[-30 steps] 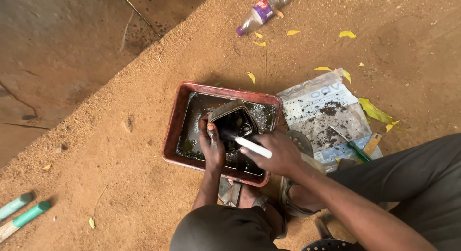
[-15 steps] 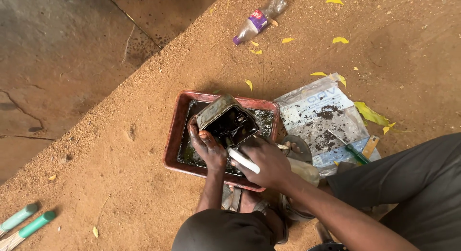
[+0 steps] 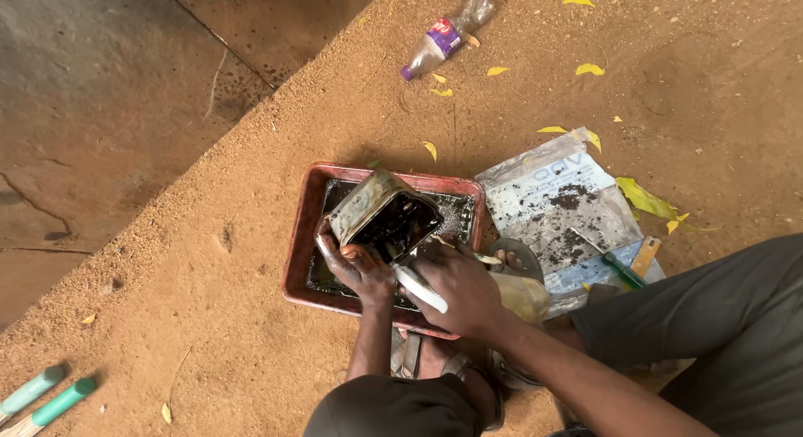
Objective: The recorder cleans a motorcycle carburetor using a brush, screwdriver, and cleaning fluid in a plastic tray.
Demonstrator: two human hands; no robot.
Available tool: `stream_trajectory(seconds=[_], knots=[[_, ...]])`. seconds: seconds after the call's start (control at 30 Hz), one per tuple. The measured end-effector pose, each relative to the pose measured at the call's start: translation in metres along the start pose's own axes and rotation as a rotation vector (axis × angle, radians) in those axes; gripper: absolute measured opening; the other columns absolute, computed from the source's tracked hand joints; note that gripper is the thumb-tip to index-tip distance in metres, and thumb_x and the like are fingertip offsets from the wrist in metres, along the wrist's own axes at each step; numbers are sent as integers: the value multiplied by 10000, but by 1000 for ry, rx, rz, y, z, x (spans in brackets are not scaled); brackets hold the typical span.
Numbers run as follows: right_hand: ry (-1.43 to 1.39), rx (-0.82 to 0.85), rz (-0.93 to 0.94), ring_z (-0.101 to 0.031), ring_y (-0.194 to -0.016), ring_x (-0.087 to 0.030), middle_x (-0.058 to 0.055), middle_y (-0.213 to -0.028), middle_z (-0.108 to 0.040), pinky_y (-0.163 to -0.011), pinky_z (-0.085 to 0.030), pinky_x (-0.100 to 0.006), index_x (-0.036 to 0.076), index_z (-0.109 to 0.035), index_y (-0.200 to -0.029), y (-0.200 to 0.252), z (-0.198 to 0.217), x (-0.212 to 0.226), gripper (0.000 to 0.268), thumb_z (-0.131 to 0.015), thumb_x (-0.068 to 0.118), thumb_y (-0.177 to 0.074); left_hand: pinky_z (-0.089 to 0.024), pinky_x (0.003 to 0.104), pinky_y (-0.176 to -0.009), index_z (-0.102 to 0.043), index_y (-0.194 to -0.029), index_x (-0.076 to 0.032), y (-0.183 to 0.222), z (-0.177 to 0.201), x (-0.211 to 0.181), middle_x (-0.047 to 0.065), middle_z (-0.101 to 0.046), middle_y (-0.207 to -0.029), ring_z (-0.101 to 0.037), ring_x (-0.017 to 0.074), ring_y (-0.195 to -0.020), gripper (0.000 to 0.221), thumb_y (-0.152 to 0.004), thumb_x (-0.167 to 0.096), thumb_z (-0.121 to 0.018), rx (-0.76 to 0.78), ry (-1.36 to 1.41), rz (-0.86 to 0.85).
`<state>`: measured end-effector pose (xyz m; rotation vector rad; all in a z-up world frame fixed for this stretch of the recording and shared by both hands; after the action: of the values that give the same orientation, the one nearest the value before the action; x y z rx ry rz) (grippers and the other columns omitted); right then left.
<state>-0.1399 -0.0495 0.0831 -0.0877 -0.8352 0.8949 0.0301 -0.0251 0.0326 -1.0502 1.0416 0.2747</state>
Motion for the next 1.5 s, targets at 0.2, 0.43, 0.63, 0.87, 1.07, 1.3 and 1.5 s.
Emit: stream_trajectory(seconds=[0.2,0.43,0.63,0.87,1.07,1.3,1.5], knots=[[-163,123,-203,-676,-749,-339,-152,-813,-711,-774,-511,-465,58,-723,-871,-5,4,-11,239,-730,293,-829,-445,309,-741,-466,-1435,69,16,17,42,96,-497,-1038,-450,123,-824,908,-1030,-737,-367,-95,12,144],[-37,50,-139,-658,-714,-343,-143,-679,-682,-727,-527,-485,46,-710,-821,-14,3,-11,268,-767,307,-837,-485,353,-966,-458,-1395,63,1,23,17,93,-541,-1184,-536,167,-1087,773,-1135,-655,-343,-175,-113,62],[-23,-60,-171,-664,-696,-349,-168,-670,-674,-653,-536,-470,29,-726,-930,-17,-6,-21,324,-757,345,-866,-411,375,-750,-517,-1216,43,6,35,30,123,-471,-896,-416,188,-813,657,-1135,-586,-344,-246,-262,272],[-124,39,-284,-650,-632,-338,-157,-634,-674,-668,-489,-484,71,-769,-871,-24,-5,-33,307,-712,371,-897,-463,368,-826,-516,-1259,75,7,40,29,108,-553,-1004,-510,184,-897,723,-1124,-619,-360,-243,-353,191],[-91,-22,-248,-641,-638,-329,-126,-616,-673,-774,-418,-478,100,-776,-856,-25,10,-26,265,-701,350,-902,-506,362,-719,-506,-1309,74,8,44,32,84,-532,-866,-507,169,-780,855,-1026,-717,-347,-232,-347,302],[-168,60,-386,-637,-644,-294,-78,-632,-689,-785,-423,-456,133,-759,-853,-31,19,-25,258,-672,352,-958,-506,385,-797,-508,-1356,104,12,47,31,109,-571,-1003,-542,192,-893,884,-1069,-717,-351,-225,-344,258],[-198,-42,-331,-641,-649,-289,-107,-710,-702,-739,-476,-457,94,-736,-873,-31,26,-14,258,-694,333,-959,-502,398,-810,-524,-1332,123,-4,43,3,159,-578,-1043,-562,224,-910,850,-1086,-676,-374,-219,-342,227]])
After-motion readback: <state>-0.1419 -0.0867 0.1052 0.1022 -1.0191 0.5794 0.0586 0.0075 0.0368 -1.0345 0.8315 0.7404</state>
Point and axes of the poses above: each hand's wrist, its own y-axis away from the middle knuckle, its own z-axis out of the back of the hand, x = y × z, the point moved 5 cm from there along -y, towards the middle knuckle
